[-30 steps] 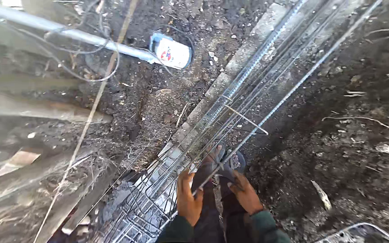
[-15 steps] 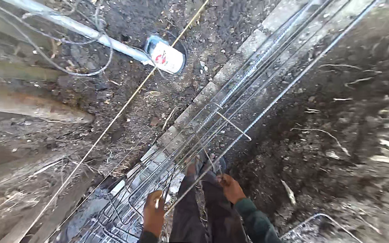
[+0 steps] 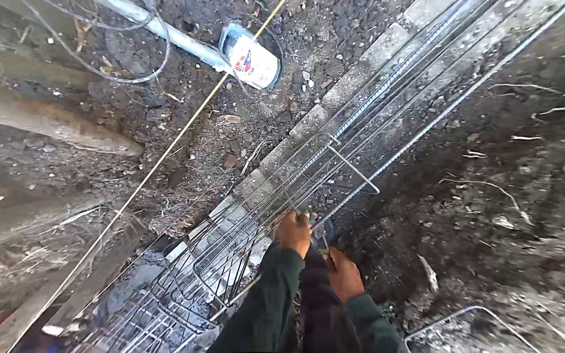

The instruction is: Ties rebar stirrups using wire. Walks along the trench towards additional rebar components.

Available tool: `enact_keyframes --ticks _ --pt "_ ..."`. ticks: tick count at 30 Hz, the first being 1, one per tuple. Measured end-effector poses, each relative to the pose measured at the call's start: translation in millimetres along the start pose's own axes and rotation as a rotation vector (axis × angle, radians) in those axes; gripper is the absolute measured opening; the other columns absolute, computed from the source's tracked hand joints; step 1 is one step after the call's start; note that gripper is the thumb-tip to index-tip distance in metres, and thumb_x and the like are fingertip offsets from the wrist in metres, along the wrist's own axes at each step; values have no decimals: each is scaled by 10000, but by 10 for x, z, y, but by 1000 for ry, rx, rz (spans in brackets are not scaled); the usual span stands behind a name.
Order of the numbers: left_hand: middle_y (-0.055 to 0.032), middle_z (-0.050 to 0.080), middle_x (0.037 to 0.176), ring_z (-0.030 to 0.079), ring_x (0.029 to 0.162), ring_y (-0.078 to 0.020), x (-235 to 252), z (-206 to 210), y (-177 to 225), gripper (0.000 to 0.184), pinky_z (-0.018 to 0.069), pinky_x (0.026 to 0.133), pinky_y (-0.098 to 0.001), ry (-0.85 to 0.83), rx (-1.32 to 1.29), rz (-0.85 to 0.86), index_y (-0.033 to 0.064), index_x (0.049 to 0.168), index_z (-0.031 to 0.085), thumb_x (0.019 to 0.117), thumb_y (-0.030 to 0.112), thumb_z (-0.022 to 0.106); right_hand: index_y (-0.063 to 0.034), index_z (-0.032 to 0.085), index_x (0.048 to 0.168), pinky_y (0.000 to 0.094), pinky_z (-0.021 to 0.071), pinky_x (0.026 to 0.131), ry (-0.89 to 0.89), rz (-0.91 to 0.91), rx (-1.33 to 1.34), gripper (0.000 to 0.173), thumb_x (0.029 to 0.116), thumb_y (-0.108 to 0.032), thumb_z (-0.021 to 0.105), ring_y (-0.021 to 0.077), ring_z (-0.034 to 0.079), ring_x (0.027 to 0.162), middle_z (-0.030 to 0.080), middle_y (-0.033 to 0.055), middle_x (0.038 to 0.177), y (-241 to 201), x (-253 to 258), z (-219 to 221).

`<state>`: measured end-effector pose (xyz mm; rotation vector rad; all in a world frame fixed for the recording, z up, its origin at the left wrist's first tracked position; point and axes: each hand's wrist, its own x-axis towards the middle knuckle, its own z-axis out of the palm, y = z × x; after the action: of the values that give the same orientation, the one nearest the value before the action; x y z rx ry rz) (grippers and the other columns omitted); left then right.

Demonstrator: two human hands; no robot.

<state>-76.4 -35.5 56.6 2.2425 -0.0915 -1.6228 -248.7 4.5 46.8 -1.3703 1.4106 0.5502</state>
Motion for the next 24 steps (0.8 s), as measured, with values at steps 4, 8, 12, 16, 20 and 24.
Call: enact_keyframes --ticks 4,8,12,16,20,24 --pt "-208 702 1144 679 1067 -299 -149 -800 -799 340 522 985 -489 126 144 -25 -37 1220 670 1057 240 561 -58 654 1362 550 447 1132 -86 -85 -40 366 1062 -204 503 395 558 1341 613 219 1400 -247 -204 332" --pt "-198 695 1083 689 927 -285 -55 -1337 -1629 385 563 868 -478 106 219 -191 -22 1212 668 1058 318 572 -64 631 1379 490 425 1163 -179 -74 -4 377 1065 -230 504 346 531 1376 592 185 1432 -452 -268 879" --pt "-162 689 1065 677 885 -240 7 -1349 -1810 388 560 812 -427 23 185 -229 -11 1245 626 1070 323 538 -77 625 1385 491 434 1150 -231 32 -31 383 1077 -262 494 336 548 1361 610 165 1418 -451 -213 1165" --pt "-161 690 1079 690 905 -225 -7 -1269 -1799 391 568 848 -401 -28 165 -251 -33 1270 604 1096 292 474 -94 506 1513 492 412 1170 -337 24 -105 471 1083 -283 470 335 522 1394 548 172 1497 -384 -248 1280" --pt "-60 651 919 623 726 -93 -127 -1310 -1504 290 542 708 -264 -163 1 -148 -39 1172 601 1094 203 463 -66 574 1448 490 422 1160 -359 -32 -39 438 1082 -290 485 325 568 1346 608 172 1429 -247 -303 1090" --pt "-82 649 948 634 780 -122 -215 -1089 -1514 333 551 765 -303 -278 -1 -148 -49 1205 596 1102 226 439 -66 684 1330 479 432 1155 -304 -85 -37 372 1074 -269 507 303 605 1306 673 150 1347 -164 -302 873"
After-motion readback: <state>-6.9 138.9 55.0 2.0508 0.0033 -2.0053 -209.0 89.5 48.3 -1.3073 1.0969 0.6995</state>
